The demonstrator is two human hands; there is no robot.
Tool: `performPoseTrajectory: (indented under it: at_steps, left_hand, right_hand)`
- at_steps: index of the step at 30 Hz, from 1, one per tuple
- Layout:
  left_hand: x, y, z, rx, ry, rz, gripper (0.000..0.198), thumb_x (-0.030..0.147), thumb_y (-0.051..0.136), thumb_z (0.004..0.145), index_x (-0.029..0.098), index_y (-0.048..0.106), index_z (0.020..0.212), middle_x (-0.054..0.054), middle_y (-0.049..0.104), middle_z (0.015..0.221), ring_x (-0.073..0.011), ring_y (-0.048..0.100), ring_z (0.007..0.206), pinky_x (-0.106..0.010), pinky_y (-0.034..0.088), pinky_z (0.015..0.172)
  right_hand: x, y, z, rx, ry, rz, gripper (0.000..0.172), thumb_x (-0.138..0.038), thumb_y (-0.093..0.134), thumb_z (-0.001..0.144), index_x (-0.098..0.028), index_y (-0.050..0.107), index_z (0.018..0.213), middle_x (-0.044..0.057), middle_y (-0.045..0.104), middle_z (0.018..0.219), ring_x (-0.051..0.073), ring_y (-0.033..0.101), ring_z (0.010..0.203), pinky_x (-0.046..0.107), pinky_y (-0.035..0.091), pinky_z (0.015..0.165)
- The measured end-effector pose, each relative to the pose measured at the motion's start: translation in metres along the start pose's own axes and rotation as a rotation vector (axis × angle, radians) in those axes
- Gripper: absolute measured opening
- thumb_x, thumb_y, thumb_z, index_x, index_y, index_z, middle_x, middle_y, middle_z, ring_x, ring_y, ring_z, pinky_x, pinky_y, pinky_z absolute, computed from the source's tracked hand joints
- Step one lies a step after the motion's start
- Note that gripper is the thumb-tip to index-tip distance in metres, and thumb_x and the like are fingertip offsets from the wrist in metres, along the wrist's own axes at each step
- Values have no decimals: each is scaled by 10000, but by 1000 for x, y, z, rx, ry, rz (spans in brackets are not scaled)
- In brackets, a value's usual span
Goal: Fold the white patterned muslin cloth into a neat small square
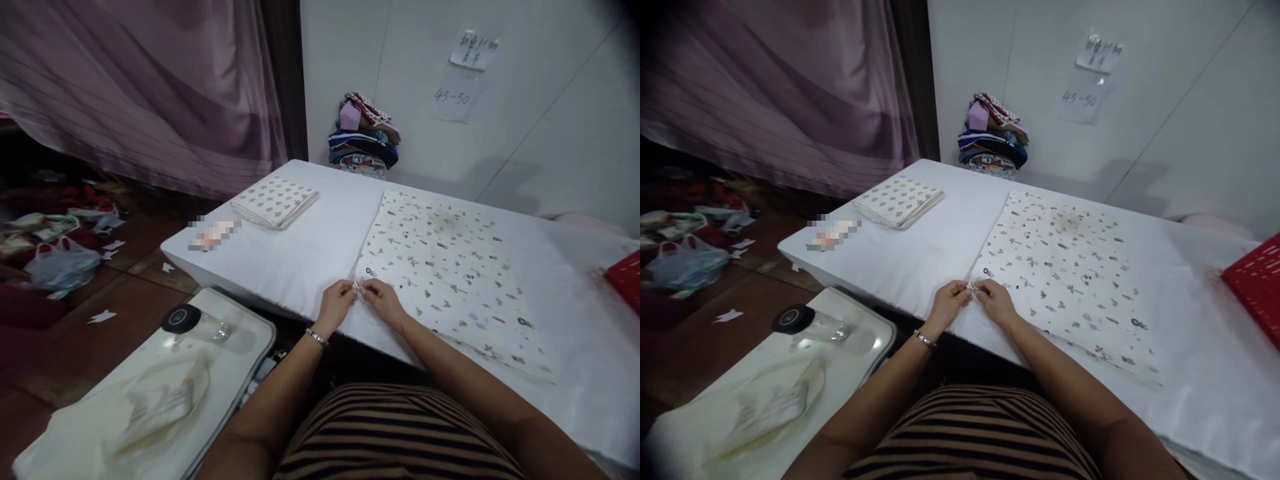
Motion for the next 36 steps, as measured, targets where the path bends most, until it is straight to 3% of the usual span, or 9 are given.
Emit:
performPoseTrajectory:
  at_steps: [7,13,17,28,31,36]
  left_hand:
    - [-3,-4,1,75,28,93,146,287,573,725,170,623,797,8,628,658,-116,592,592,-230,472,578]
    - [-3,-3,-4,106,83,91,130,294,578,735,178,616,779,16,626,669,-110,578,605,-225,464,593]
    - [-2,-1,-4,78,89,57,120,284,578,741,183,620,789,13,625,691,-108,575,620,-226,470,608]
    - [3,-2,-3,18,56,-120,204,271,621,693,164,610,865,7,632,704,-103,571,609,-237,480,600]
    - [3,-5,-2,25,52,-139,247,277,627,686,162,586,902,20,616,661,-107,568,587,-239,474,587]
    - [7,-12,-6,107,147,23,291,267,613,721,187,574,999,34,610,667,-107,567,605,-233,456,613]
  right_hand:
    - [4,-3,0,46,38,27,193,-354,503,824,-208,627,797,-6,609,683,152,532,628,274,426,590]
    - [-22,3,-8,-13,-146,-239,161,-293,469,866,-215,609,888,34,617,836,177,556,788,300,433,710]
    - [-24,6,-9,-34,-158,-341,149,-293,486,856,-213,592,925,47,605,859,188,552,814,300,432,700]
    - [-3,-6,0,23,-2,18,197,-352,524,820,-206,656,826,8,647,750,158,562,678,285,442,638]
    - [-10,-8,-2,65,-53,-50,193,-335,509,840,-202,649,846,13,640,758,156,556,684,283,440,642]
    - [-26,4,-4,-13,-207,-256,164,-268,464,880,-212,618,887,28,620,810,164,561,764,287,441,697]
Point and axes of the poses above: each hand's wrist, its own z-axis towards the middle knuckle, its own y-axis out of the palm, x = y × z, the point moved 7 cm from there along z, towards the middle knuckle
